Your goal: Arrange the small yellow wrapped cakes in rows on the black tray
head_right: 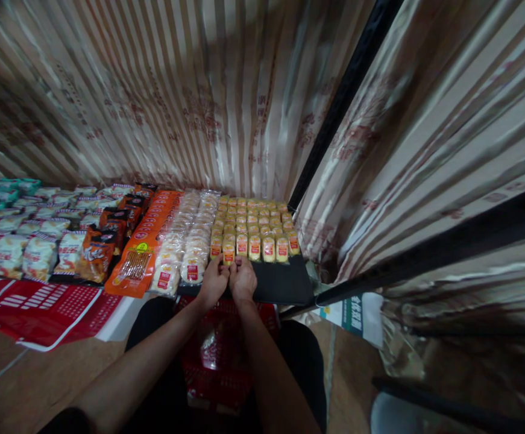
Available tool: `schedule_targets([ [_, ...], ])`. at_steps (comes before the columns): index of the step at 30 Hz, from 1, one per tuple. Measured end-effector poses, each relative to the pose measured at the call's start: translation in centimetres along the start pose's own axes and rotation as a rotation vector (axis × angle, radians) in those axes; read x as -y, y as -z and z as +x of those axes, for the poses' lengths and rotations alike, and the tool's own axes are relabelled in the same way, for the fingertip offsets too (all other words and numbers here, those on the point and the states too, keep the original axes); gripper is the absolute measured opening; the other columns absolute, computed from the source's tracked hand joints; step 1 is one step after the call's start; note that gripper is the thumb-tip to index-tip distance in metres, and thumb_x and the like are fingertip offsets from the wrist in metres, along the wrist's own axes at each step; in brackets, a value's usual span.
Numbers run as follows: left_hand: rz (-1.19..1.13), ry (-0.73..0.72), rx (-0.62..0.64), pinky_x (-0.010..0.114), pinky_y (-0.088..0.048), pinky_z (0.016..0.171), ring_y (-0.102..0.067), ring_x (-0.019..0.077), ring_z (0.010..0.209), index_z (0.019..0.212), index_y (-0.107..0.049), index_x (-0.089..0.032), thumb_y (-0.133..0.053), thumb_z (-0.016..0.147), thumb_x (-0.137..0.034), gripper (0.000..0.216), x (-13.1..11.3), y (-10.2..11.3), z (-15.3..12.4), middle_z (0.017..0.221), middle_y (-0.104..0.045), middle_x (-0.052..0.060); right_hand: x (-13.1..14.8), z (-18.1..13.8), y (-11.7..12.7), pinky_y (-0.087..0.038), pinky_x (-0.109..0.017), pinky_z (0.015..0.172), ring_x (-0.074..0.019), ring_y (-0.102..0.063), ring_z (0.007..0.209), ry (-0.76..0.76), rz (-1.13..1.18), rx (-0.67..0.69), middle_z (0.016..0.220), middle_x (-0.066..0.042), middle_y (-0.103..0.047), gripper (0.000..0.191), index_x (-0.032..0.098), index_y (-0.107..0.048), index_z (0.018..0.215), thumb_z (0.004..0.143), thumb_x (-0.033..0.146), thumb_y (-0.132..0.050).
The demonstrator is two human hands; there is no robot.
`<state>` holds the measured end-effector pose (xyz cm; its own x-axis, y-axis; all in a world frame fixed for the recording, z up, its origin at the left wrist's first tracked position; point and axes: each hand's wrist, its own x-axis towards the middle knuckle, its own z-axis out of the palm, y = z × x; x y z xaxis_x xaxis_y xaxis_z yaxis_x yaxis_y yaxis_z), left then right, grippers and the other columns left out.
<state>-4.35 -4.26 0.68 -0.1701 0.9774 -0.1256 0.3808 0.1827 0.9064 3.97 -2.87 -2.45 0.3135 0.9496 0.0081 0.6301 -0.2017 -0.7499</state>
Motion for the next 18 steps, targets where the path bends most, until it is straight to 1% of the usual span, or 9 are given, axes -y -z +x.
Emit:
schedule_targets([
  [5, -0.02, -0.03, -0.027, 0.031, -0.049, 0.091, -0.063, 0.0172, 0.093, 0.122, -0.052, -0.011, -0.048, 0.074, -0.005, 0.049, 0.3, -0.3, 0.2, 0.119, -0.06, 0.013, 0.2, 0.0, 0.1, -0.042, -0.026, 0.066, -0.0153, -0.062, 0.075, -0.026, -0.015, 0.0, 0.09, -0.003, -0.068, 0.018, 0.021, -0.061, 0.093, 0.081, 0.029, -0.05],
  [10, -0.012, -0.06, -0.042, 0.033, -0.047, 0.094, -0.062, 0.0166, 0.095, 0.12, -0.053, -0.015, -0.049, 0.072, -0.006, 0.049, 0.9, -0.5, 0.1, 0.12, -0.058, 0.012, 0.4, 0.0, 0.2, -0.04, -0.025, 0.064, -0.0154, -0.06, 0.074, -0.036, -0.032, -0.002, 0.089, -0.002, -0.067, 0.015, 0.022, -0.059, 0.091, 0.08, 0.028, -0.052],
  [12, -0.002, -0.085, -0.038, 0.032, -0.047, 0.095, -0.061, 0.0165, 0.097, 0.119, -0.053, -0.013, -0.047, 0.074, -0.006, 0.046, 1.2, -0.5, 0.1, 0.12, -0.058, 0.013, 0.4, -0.1, 0.3, -0.04, -0.026, 0.064, -0.0155, -0.059, 0.073, -0.025, -0.044, -0.014, 0.09, -0.003, -0.065, 0.013, 0.021, -0.058, 0.089, 0.081, 0.028, -0.051],
  [15, 0.039, -0.126, -0.029, 0.033, -0.043, 0.1, -0.057, 0.0182, 0.107, 0.119, -0.054, -0.01, -0.043, 0.076, -0.007, 0.044, 1.4, -0.4, 0.2, 0.122, -0.055, 0.015, 0.4, -0.2, 0.2, -0.04, -0.026, 0.065, -0.0152, -0.059, 0.073, 0.007, -0.05, -0.029, 0.09, -0.003, -0.064, 0.011, 0.021, -0.056, 0.088, 0.081, 0.027, -0.05],
  [18, 0.069, -0.178, -0.035, 0.035, -0.036, 0.107, -0.049, 0.0207, 0.12, 0.121, -0.055, -0.009, -0.043, 0.077, -0.009, 0.045, 1.5, -0.3, 0.2, 0.128, -0.051, 0.016, 0.5, -0.2, 0.2, -0.04, -0.026, 0.065, -0.0145, -0.058, 0.071, 0.014, -0.042, -0.022, 0.089, -0.002, -0.063, 0.011, 0.021, -0.055, 0.088, 0.082, 0.027, -0.049],
])
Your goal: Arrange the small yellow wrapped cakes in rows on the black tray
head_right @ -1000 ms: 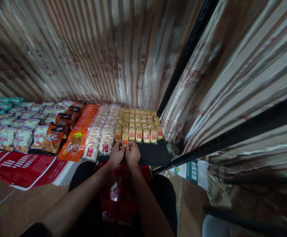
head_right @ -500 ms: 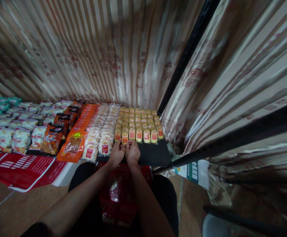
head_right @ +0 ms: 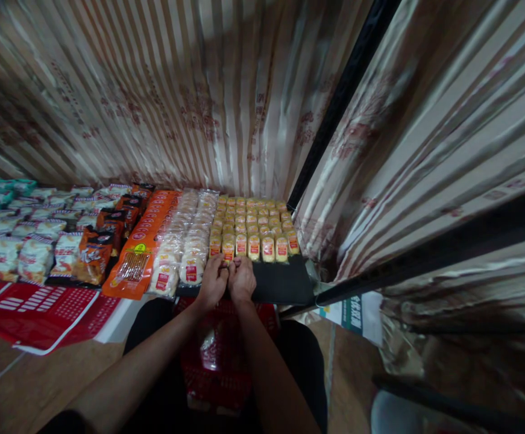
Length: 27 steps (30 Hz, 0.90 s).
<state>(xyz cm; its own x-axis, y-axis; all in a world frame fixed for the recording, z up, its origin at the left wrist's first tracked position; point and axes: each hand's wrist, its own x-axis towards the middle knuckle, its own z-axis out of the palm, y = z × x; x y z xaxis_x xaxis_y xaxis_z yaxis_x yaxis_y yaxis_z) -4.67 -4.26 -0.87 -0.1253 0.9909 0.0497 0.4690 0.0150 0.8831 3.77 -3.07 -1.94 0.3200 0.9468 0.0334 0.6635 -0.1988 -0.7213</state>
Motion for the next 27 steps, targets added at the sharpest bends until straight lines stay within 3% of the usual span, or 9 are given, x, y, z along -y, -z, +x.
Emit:
schedule_targets([
  [13, 0.071, -0.077, 0.031, 0.037, -0.028, 0.113, -0.04, 0.0229, 0.13, 0.126, -0.051, -0.003, -0.037, 0.081, -0.014, 0.047, 0.8, -0.2, -0.2, 0.136, -0.044, 0.019, 0.1, 0.1, -0.1, -0.041, -0.025, 0.065, -0.0136, -0.059, 0.071, -0.013, 0.0, 0.018, 0.089, -0.001, -0.064, 0.011, 0.022, -0.055, 0.089, 0.081, 0.025, -0.049],
  [19, 0.041, -0.084, 0.034, 0.038, -0.028, 0.113, -0.038, 0.0218, 0.132, 0.127, -0.051, -0.011, -0.039, 0.081, -0.014, 0.047, 0.8, -0.1, -0.4, 0.139, -0.043, 0.013, -0.6, 0.2, -0.5, -0.042, -0.026, 0.066, -0.013, -0.057, 0.067, 0.028, 0.042, -0.014, 0.087, -0.002, -0.063, 0.013, 0.021, -0.055, 0.088, 0.08, 0.028, -0.047],
  [27, 0.063, -0.066, 0.022, 0.037, -0.026, 0.114, -0.036, 0.023, 0.133, 0.124, -0.053, -0.008, -0.039, 0.082, -0.015, 0.045, 0.3, 0.0, -1.1, 0.141, -0.04, 0.016, -1.1, -0.1, -0.5, -0.046, -0.028, 0.07, -0.0138, -0.056, 0.069, 0.056, 0.104, -0.024, 0.089, -0.004, -0.059, 0.014, 0.02, -0.053, 0.088, 0.078, 0.028, -0.048],
])
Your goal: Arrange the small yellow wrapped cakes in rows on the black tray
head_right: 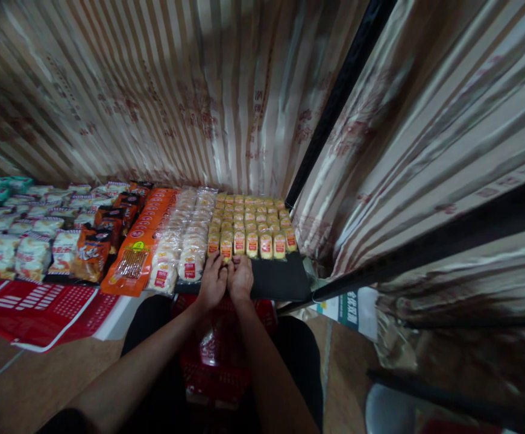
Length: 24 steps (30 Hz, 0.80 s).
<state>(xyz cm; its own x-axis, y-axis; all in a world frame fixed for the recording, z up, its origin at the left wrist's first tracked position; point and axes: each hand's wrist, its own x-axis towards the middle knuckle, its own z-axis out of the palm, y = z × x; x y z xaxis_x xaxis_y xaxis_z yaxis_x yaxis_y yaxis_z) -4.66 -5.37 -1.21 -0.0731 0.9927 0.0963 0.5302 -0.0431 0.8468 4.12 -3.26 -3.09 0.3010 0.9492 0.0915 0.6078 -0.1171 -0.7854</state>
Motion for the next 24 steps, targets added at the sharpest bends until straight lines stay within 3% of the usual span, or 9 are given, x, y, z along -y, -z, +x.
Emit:
schedule_targets([
  [6, 0.01, -0.006, -0.052, 0.04, -0.034, 0.11, -0.041, 0.0234, 0.128, 0.117, -0.057, -0.01, -0.041, 0.081, -0.013, 0.039, 0.3, -0.3, -0.9, 0.136, -0.043, 0.015, 0.0, -1.0, 0.3, -0.047, -0.029, 0.073, -0.0146, -0.056, 0.07, 0.019, 0.006, -0.026, 0.089, -0.006, -0.057, 0.018, 0.017, -0.055, 0.091, 0.078, 0.027, -0.047],
  [12, 0.01, -0.033, -0.053, 0.038, -0.041, 0.102, -0.053, 0.0197, 0.111, 0.107, -0.06, -0.013, -0.039, 0.08, -0.01, 0.034, 0.4, -0.4, -2.3, 0.115, -0.056, 0.013, -0.3, -2.1, 0.6, -0.048, -0.029, 0.075, -0.0153, -0.057, 0.074, 0.038, 0.028, -0.029, 0.09, -0.006, -0.058, 0.018, 0.017, -0.057, 0.091, 0.079, 0.024, -0.046],
  [19, 0.018, -0.009, 0.033, 0.033, -0.046, 0.093, -0.057, 0.0171, 0.098, 0.097, -0.063, -0.017, -0.038, 0.079, -0.008, 0.032, 0.2, -0.5, -4.3, 0.099, -0.062, 0.008, -0.9, -4.5, 1.4, -0.048, -0.03, 0.078, -0.017, -0.058, 0.08, 0.051, 0.063, -0.042, 0.091, -0.008, -0.06, 0.022, 0.018, -0.06, 0.09, 0.08, 0.022, -0.04],
  [24, -0.008, -0.033, 0.077, 0.03, -0.047, 0.086, -0.058, 0.016, 0.09, 0.091, -0.063, -0.018, -0.037, 0.081, -0.01, 0.029, 0.4, -1.1, -7.1, 0.093, -0.063, 0.007, -3.0, -7.7, 2.1, -0.046, -0.032, 0.081, -0.0187, -0.057, 0.086, 0.076, 0.045, -0.107, 0.091, -0.009, -0.062, 0.025, 0.019, -0.06, 0.087, 0.081, 0.025, -0.037],
])
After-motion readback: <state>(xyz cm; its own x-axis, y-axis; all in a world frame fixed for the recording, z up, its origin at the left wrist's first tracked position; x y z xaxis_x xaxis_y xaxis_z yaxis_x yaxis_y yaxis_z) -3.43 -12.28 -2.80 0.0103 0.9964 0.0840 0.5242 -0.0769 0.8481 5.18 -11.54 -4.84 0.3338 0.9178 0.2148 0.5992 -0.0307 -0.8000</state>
